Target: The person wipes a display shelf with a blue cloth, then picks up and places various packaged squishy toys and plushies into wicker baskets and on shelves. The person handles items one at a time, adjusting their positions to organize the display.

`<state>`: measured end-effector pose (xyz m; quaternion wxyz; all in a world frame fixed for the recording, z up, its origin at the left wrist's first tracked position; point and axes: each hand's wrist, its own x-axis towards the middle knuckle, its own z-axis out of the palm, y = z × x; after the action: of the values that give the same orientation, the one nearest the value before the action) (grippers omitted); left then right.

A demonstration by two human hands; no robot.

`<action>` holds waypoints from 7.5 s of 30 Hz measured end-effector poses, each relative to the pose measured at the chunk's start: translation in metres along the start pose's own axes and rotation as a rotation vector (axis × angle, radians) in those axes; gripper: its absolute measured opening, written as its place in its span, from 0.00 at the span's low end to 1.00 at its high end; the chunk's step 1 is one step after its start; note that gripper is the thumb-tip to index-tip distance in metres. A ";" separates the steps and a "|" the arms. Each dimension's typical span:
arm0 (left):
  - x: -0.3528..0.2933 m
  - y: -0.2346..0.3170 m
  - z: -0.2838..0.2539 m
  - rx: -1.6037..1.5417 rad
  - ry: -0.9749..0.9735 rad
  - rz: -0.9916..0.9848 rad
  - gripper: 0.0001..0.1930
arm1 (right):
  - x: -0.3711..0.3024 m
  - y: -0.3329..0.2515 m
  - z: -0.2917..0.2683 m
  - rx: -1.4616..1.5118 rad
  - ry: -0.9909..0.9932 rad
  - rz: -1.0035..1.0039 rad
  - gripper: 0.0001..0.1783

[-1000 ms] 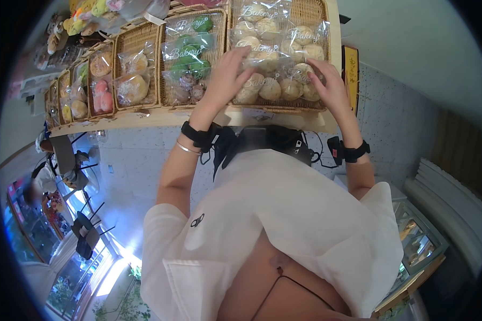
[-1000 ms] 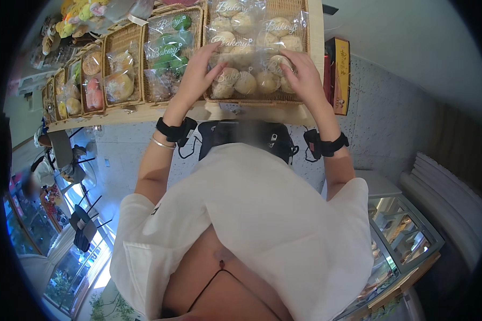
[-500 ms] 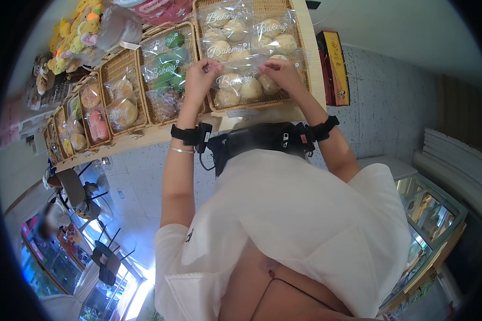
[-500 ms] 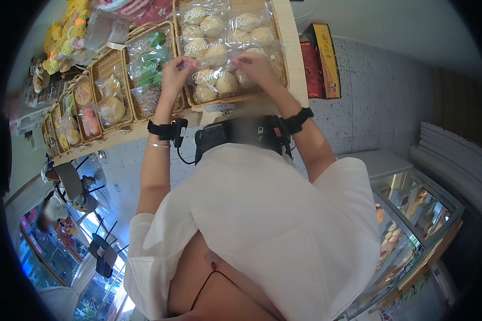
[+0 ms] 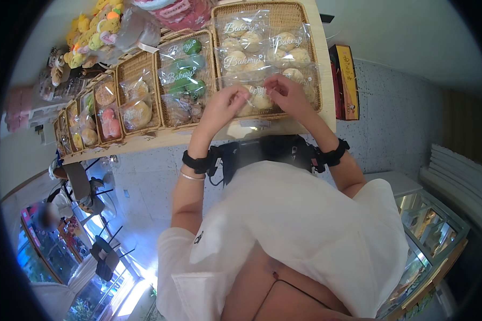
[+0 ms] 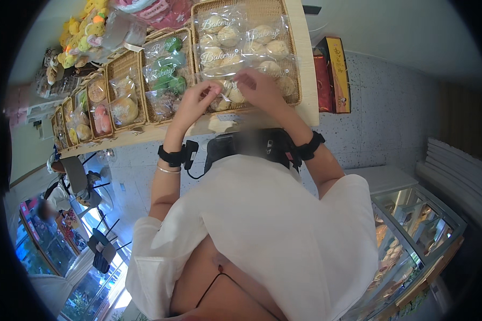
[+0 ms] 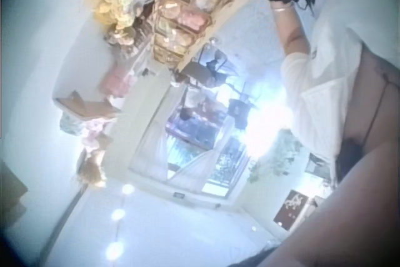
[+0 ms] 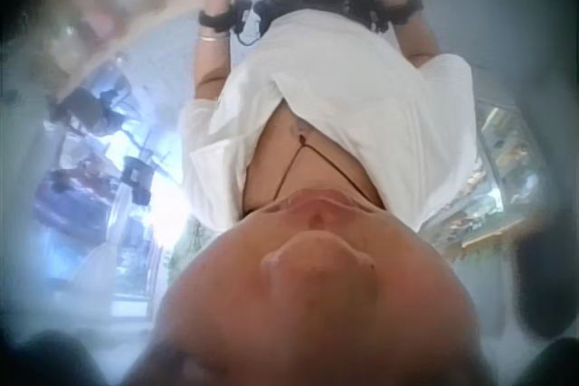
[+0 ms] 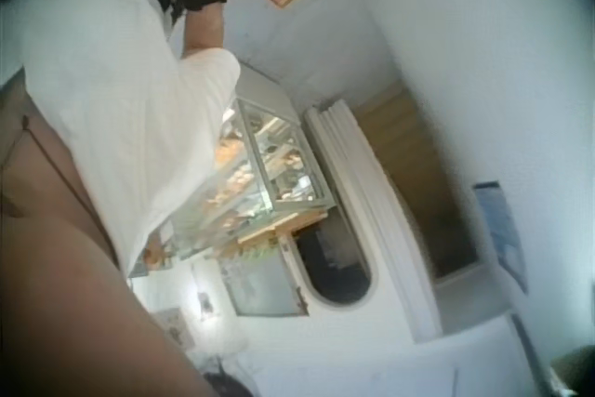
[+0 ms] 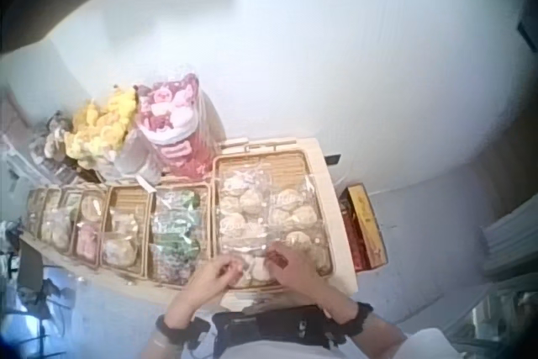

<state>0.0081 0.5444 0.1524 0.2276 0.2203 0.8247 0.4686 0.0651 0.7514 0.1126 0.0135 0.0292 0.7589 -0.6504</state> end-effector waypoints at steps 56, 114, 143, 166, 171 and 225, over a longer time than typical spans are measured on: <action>0.183 -0.099 -0.231 -0.484 1.006 0.047 0.19 | 0.250 -0.117 0.073 -0.009 0.373 0.068 0.23; 0.212 -0.099 -0.213 -0.605 0.348 0.275 0.45 | 0.341 -0.031 0.095 0.629 0.216 0.136 0.24; -0.101 0.016 -0.270 -0.721 0.446 0.431 0.38 | 0.113 -0.264 0.193 -0.158 0.058 -0.780 0.35; -0.473 -0.223 -0.161 -1.815 0.693 0.646 0.30 | -0.138 -0.248 0.555 -0.777 -0.417 -1.164 0.33; -0.459 -0.141 -0.191 -0.882 1.065 0.216 0.32 | -0.101 -0.276 0.502 -0.510 -0.326 -1.042 0.36; 0.109 0.021 -0.233 -0.322 0.150 0.276 0.25 | 0.203 -0.154 0.064 0.048 0.203 -0.227 0.29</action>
<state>-0.2111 0.4603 0.2585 0.1315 0.2563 0.7158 0.6361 -0.1485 0.6700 0.2424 -0.1377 0.0092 0.7389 -0.6595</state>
